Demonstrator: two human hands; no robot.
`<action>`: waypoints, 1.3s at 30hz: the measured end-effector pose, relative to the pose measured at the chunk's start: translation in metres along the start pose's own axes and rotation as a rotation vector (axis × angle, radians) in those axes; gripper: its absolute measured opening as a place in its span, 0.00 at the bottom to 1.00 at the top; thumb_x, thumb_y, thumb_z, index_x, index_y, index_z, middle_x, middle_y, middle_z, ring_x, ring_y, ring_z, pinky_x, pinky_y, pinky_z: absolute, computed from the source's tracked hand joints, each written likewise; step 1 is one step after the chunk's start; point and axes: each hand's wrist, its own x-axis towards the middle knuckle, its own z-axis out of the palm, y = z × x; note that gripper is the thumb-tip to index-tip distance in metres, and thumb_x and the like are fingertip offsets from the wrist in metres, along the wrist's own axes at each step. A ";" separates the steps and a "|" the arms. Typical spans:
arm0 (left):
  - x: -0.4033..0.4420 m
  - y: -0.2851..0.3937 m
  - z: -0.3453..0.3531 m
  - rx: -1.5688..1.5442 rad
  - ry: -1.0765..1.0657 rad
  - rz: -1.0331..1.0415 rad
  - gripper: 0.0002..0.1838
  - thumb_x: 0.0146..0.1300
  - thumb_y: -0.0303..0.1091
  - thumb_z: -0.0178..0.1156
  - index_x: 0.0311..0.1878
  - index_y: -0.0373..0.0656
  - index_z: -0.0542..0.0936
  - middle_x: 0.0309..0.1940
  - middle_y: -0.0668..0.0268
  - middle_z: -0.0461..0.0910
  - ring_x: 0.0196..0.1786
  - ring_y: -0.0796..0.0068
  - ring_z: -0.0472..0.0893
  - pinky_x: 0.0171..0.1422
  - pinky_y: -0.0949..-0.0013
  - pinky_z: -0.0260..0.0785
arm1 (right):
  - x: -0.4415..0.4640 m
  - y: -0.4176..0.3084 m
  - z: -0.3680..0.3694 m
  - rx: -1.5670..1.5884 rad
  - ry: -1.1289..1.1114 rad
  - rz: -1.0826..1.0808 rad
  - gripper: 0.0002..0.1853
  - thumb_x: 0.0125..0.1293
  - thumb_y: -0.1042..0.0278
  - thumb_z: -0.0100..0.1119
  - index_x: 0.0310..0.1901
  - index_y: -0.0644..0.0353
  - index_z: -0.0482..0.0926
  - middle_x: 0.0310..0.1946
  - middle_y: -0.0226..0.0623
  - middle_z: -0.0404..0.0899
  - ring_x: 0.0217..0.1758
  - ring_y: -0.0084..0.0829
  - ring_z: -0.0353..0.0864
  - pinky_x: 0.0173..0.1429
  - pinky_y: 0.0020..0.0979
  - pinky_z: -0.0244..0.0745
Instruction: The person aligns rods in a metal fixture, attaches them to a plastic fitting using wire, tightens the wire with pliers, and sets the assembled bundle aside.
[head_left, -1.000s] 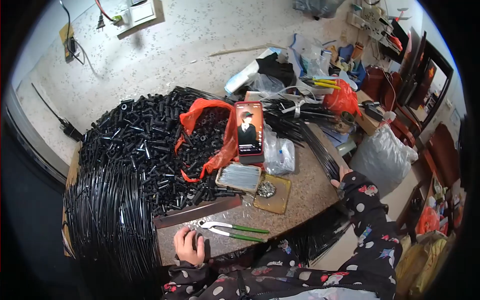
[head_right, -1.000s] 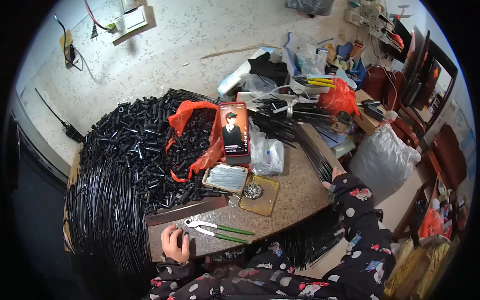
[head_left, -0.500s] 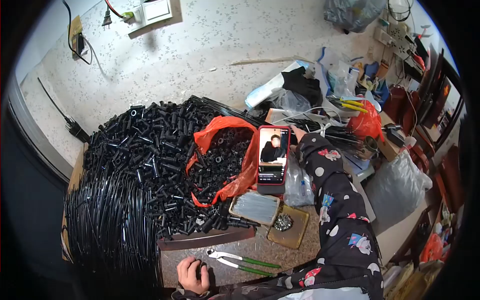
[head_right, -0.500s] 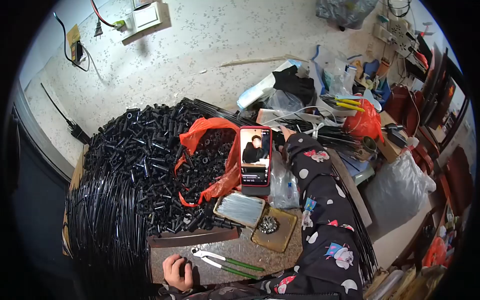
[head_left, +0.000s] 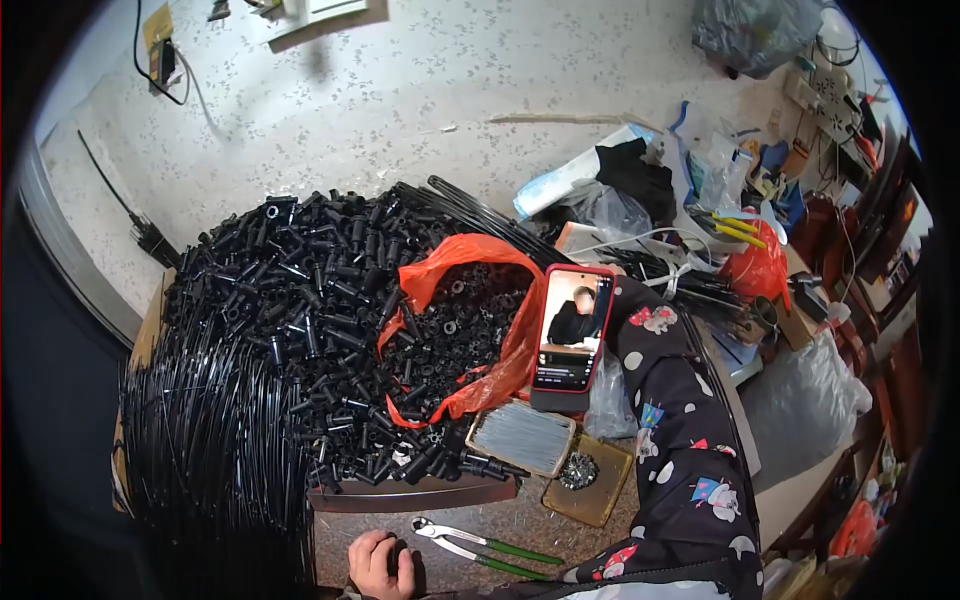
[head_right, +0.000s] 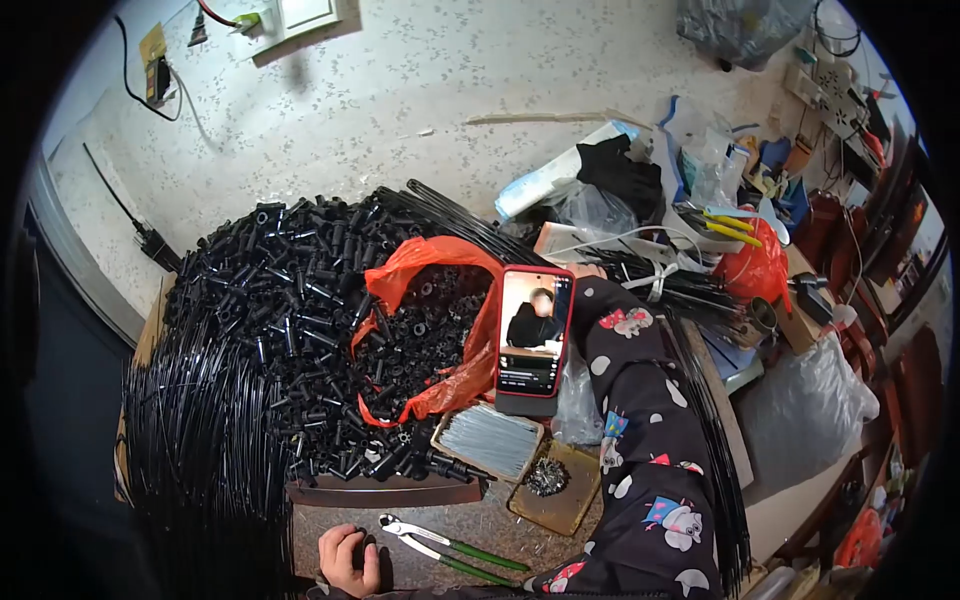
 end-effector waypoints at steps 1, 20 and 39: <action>0.000 -0.001 0.000 0.001 0.002 0.006 0.11 0.46 0.25 0.60 0.35 0.34 0.75 0.36 0.53 0.75 0.39 0.53 0.74 0.45 0.60 0.67 | 0.002 -0.001 0.000 0.003 -0.013 0.006 0.32 0.43 0.57 0.61 0.51 0.64 0.67 0.43 0.50 0.74 0.48 0.49 0.72 0.53 0.39 0.66; -0.015 -0.012 0.003 -0.032 -0.002 -0.030 0.11 0.44 0.26 0.59 0.33 0.36 0.74 0.36 0.54 0.73 0.40 0.53 0.72 0.46 0.59 0.65 | -0.150 -0.014 -0.177 0.233 1.045 0.063 0.23 0.47 0.66 0.60 0.45 0.64 0.69 0.34 0.52 0.76 0.39 0.47 0.77 0.43 0.39 0.71; -0.027 -0.017 0.006 -0.080 0.125 0.034 0.10 0.45 0.27 0.60 0.34 0.37 0.75 0.37 0.55 0.73 0.41 0.55 0.72 0.47 0.60 0.64 | -0.432 0.080 -0.007 -0.407 0.133 0.540 0.44 0.42 0.54 0.65 0.60 0.55 0.53 0.57 0.43 0.59 0.59 0.44 0.61 0.57 0.46 0.62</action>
